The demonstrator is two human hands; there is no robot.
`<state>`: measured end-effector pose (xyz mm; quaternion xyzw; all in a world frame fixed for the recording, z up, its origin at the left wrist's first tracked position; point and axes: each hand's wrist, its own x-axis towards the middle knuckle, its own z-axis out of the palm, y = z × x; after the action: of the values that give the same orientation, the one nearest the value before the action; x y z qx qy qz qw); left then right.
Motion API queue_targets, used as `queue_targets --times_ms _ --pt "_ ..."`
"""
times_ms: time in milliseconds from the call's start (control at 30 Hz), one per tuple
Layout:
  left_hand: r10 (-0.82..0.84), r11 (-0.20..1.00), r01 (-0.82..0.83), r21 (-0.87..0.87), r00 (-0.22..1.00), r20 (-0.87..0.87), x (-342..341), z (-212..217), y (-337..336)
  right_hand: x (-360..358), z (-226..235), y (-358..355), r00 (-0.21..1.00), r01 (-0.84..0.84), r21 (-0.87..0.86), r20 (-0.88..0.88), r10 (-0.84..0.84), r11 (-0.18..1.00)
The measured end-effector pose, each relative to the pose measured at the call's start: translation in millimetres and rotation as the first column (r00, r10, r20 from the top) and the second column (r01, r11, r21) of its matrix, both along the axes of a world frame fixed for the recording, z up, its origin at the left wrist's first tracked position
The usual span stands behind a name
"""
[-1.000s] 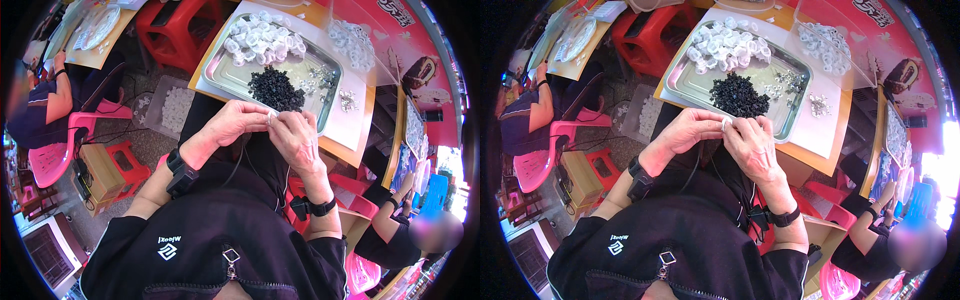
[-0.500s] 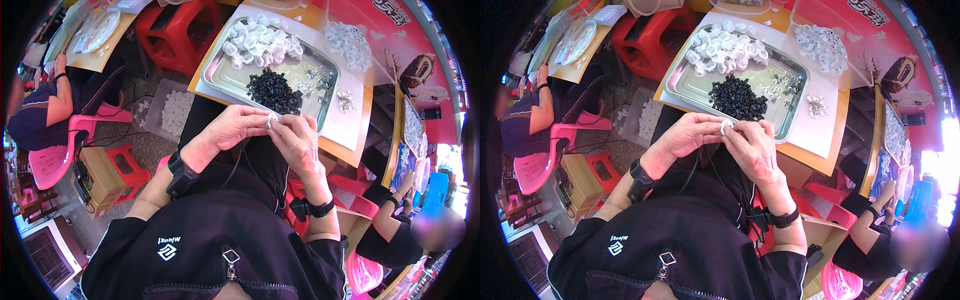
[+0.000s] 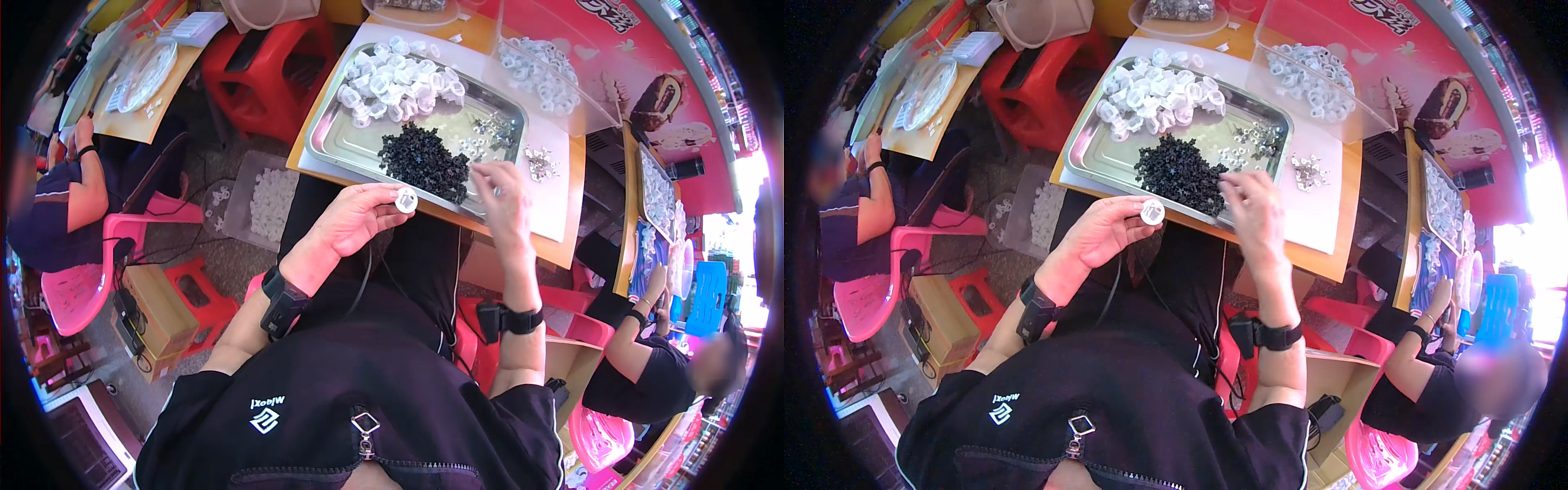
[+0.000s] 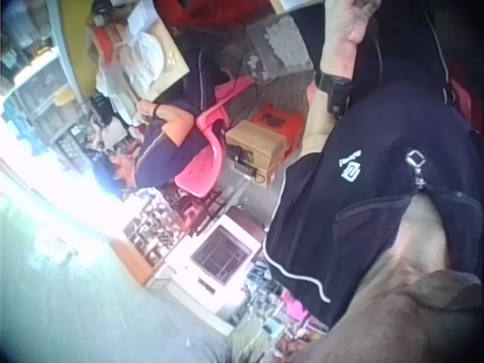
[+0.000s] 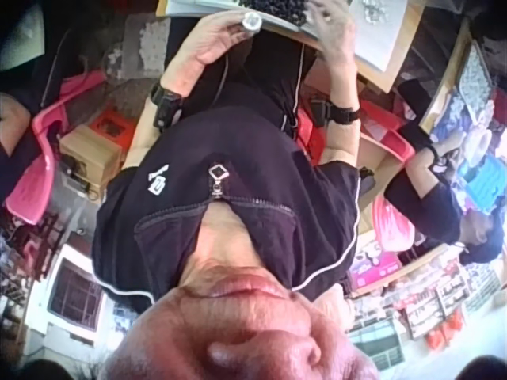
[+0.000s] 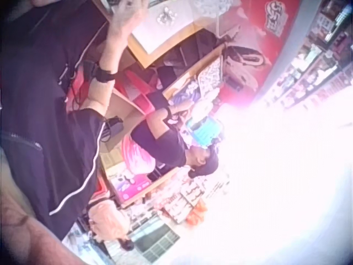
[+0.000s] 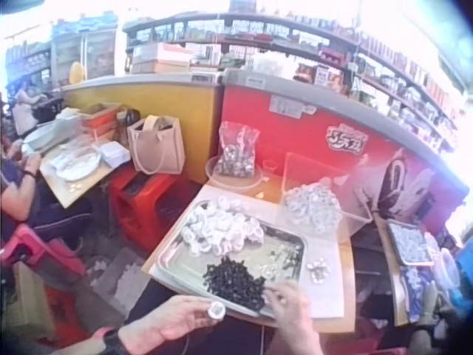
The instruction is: Assembling small black components into white plastic housings at a workstation.
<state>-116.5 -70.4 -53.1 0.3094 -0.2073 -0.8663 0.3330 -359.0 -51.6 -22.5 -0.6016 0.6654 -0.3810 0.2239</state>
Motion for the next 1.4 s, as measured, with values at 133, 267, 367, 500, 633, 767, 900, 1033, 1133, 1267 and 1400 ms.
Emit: queue_targets --times_ms 133,267,367,500,633,767,900,1033,1133,1267,1400 --pt "0.025 1.0 -0.024 0.016 0.999 -0.042 2.7 -1.2 0.5 -35.9 -12.0 -20.3 0.868 -0.024 -0.11 -0.495 -0.034 0.994" --pt "0.012 0.999 -0.011 0.038 0.999 -0.051 4.1 -4.9 -0.1 -40.8 -25.3 -38.1 0.811 -0.167 -0.156 -0.584 0.045 0.973" --pt "0.024 0.999 -0.022 0.04 0.999 -0.046 7.4 -3.5 0.4 -36.3 -31.2 -47.4 0.772 -0.23 -0.127 -0.628 0.101 0.965" --pt "0.025 0.999 -0.024 0.032 0.998 -0.055 10.8 -4.8 0.6 -35.6 -34.7 -51.8 0.736 -0.23 -0.056 -0.663 0.136 0.971" --pt "0.018 0.999 -0.015 0.047 0.997 -0.069 11.4 -6.2 0.2 -36.6 -32.8 -50.9 0.752 -0.256 -0.04 -0.636 0.173 0.966" --pt "0.012 0.998 -0.009 0.055 0.998 -0.069 10.0 -3.3 -0.7 -36.6 -37.8 -46.7 0.807 -0.211 -0.091 -0.578 0.121 0.973" --pt "0.017 0.998 -0.013 0.059 0.997 -0.073 12.0 -5.0 -1.0 -37.3 -34.7 -47.5 0.884 -0.179 -0.221 -0.463 0.058 0.959" --pt "0.023 0.997 -0.016 0.07 0.994 -0.104 13.2 -6.0 -2.6 -34.2 -24.7 -40.8 0.988 0.009 0.073 0.154 -0.02 0.997" --pt "0.024 0.998 -0.016 0.067 0.992 -0.125 12.5 0.9 -4.6 -21.1 -13.5 -30.3 0.783 -0.061 0.055 0.621 0.014 0.997" --pt "0.013 0.999 -0.008 0.035 0.99 -0.139 10.6 9.9 -9.5 -1.7 -3.6 -11.9 0.515 -0.123 0.057 0.857 0.015 0.991" --pt "-0.033 0.999 0.029 -0.026 0.985 -0.167 6.7 23.0 -13.3 3.5 -3.6 -3.4 0.346 -0.236 0.038 0.937 0.047 0.971"
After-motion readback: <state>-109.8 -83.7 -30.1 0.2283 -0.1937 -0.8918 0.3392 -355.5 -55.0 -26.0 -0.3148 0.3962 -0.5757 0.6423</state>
